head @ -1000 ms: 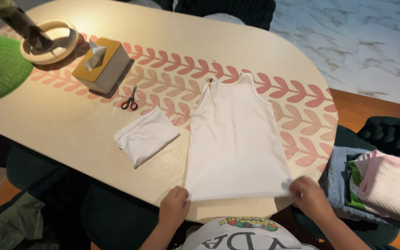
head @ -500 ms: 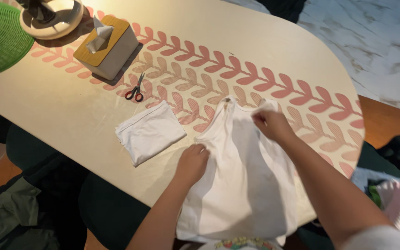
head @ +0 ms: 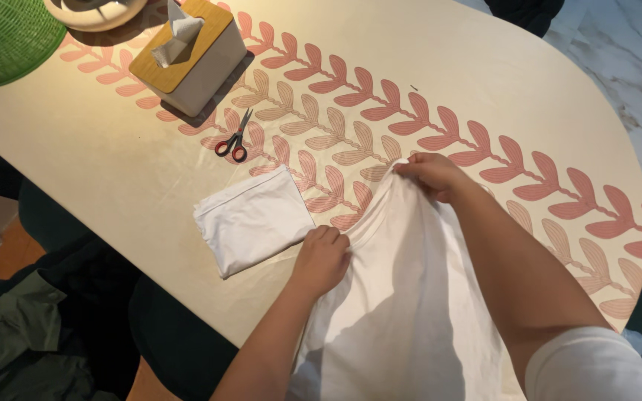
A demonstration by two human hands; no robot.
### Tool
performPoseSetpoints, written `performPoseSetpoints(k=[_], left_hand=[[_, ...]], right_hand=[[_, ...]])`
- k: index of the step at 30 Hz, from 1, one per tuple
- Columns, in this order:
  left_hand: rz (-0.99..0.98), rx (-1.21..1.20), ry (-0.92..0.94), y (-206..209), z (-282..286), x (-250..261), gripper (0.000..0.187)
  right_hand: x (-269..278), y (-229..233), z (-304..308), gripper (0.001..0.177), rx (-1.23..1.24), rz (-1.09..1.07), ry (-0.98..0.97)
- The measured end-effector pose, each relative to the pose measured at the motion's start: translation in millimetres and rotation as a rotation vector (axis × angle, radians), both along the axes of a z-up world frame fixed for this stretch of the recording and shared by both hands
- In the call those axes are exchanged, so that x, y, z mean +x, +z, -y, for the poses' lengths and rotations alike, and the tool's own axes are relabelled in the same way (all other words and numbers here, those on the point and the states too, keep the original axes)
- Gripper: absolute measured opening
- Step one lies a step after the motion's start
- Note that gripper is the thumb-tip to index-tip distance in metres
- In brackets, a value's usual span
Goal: The person folds several white shirts on a table and then carries them to a room to place them in a drawer.
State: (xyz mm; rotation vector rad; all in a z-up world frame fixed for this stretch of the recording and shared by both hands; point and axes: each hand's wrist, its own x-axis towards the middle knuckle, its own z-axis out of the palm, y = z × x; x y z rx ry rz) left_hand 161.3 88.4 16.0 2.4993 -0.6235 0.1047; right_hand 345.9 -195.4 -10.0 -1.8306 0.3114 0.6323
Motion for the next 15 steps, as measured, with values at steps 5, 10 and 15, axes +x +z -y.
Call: performPoseSetpoints(k=[5,10,15], left_hand=[[-0.247,-0.443,0.014,11.5,-22.6,-5.3,0.020],[-0.409,-0.680,0.055,-20.1,-46.3,-11.5,0.018],[-0.657,-0.933,0.161,-57.4,-59.2,-17.0,0.015]], right_hand=[[-5.6,44.0,11.3,0.023,0.424,-0.374,-0.136],[8.4,-4.9,36.4,0.022,1.013,-0.505,-0.072],[6.2,-19.9,30.8,0.024,1.237,-0.443,0.056]])
